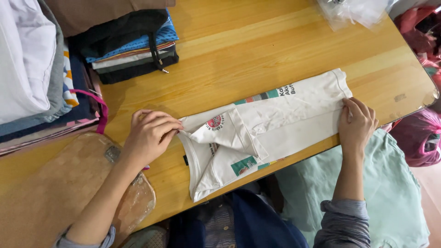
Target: The recorder is folding several items of clothing including t-shirts and pants on a table using a folding board.
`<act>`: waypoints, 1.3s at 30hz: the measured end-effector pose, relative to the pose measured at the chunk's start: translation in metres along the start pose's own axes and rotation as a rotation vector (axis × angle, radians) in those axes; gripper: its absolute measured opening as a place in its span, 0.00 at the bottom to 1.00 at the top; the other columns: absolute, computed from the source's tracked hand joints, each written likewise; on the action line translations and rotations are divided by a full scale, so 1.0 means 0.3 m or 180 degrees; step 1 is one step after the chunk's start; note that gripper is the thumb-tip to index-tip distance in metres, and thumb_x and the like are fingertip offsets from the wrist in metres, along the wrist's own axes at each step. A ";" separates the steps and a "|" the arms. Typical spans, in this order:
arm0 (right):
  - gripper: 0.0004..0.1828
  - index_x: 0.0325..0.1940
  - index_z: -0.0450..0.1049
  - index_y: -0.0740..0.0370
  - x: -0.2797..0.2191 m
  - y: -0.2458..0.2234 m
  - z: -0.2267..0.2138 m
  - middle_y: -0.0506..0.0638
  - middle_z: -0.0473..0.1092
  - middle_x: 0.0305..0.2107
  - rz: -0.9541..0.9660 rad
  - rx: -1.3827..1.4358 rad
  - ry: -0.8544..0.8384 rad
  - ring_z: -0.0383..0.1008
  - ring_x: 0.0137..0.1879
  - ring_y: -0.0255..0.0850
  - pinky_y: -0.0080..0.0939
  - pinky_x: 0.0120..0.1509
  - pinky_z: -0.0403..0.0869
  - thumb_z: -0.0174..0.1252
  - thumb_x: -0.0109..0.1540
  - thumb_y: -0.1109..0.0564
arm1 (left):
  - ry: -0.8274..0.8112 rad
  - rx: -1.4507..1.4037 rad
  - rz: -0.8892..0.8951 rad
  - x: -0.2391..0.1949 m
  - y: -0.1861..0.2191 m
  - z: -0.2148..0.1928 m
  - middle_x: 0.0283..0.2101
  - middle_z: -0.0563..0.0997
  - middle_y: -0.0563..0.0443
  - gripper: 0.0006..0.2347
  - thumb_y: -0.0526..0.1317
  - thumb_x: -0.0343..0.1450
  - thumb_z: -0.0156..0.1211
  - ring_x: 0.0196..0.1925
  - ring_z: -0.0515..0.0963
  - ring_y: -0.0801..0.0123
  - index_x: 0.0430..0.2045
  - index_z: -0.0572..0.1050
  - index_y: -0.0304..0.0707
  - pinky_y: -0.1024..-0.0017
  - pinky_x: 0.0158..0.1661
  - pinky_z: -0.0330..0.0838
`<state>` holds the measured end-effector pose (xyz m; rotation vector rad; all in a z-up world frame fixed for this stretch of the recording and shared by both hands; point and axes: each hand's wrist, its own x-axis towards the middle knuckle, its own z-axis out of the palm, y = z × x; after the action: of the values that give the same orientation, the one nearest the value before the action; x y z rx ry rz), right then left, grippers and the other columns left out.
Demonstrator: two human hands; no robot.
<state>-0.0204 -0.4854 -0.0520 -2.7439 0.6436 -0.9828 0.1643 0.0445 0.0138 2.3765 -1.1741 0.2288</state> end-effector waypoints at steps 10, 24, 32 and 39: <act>0.14 0.57 0.78 0.62 0.092 0.117 0.061 0.55 0.74 0.49 0.0770 0.0278 -0.0025 0.70 0.57 0.50 0.52 0.63 0.62 0.59 0.69 0.56 | 0.0123 0.0021 0.0030 0.016 0.080 0.001 0.40 0.85 0.53 0.09 0.44 0.66 0.68 0.52 0.77 0.64 0.36 0.83 0.45 0.57 0.60 0.57; 0.12 0.52 0.78 0.65 0.203 0.233 0.158 0.50 0.78 0.45 0.0638 0.1030 0.0039 0.79 0.51 0.38 0.43 0.60 0.74 0.64 0.64 0.61 | -0.0101 -0.0227 -0.0145 -0.014 0.083 0.044 0.36 0.87 0.62 0.10 0.50 0.68 0.69 0.47 0.78 0.72 0.38 0.83 0.51 0.62 0.57 0.62; 0.12 0.55 0.73 0.70 0.257 0.157 0.162 0.47 0.73 0.40 0.1198 0.1829 -0.0515 0.74 0.43 0.30 0.30 0.47 0.74 0.63 0.68 0.64 | -0.0221 -0.0222 -0.0324 -0.001 0.100 0.016 0.29 0.85 0.63 0.19 0.50 0.65 0.69 0.42 0.79 0.72 0.48 0.78 0.44 0.60 0.53 0.61; 0.13 0.56 0.75 0.63 0.323 0.028 0.131 0.49 0.72 0.42 0.1489 0.2276 -0.0420 0.70 0.41 0.37 0.44 0.43 0.67 0.60 0.67 0.62 | -0.0312 -0.0172 -0.0438 -0.002 0.096 0.023 0.28 0.84 0.65 0.17 0.45 0.67 0.68 0.38 0.79 0.73 0.49 0.78 0.47 0.62 0.50 0.63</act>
<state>0.0687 -0.5359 -0.0295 -1.8991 0.6944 -0.7235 0.1410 0.0267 0.0173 2.4322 -1.0404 0.0347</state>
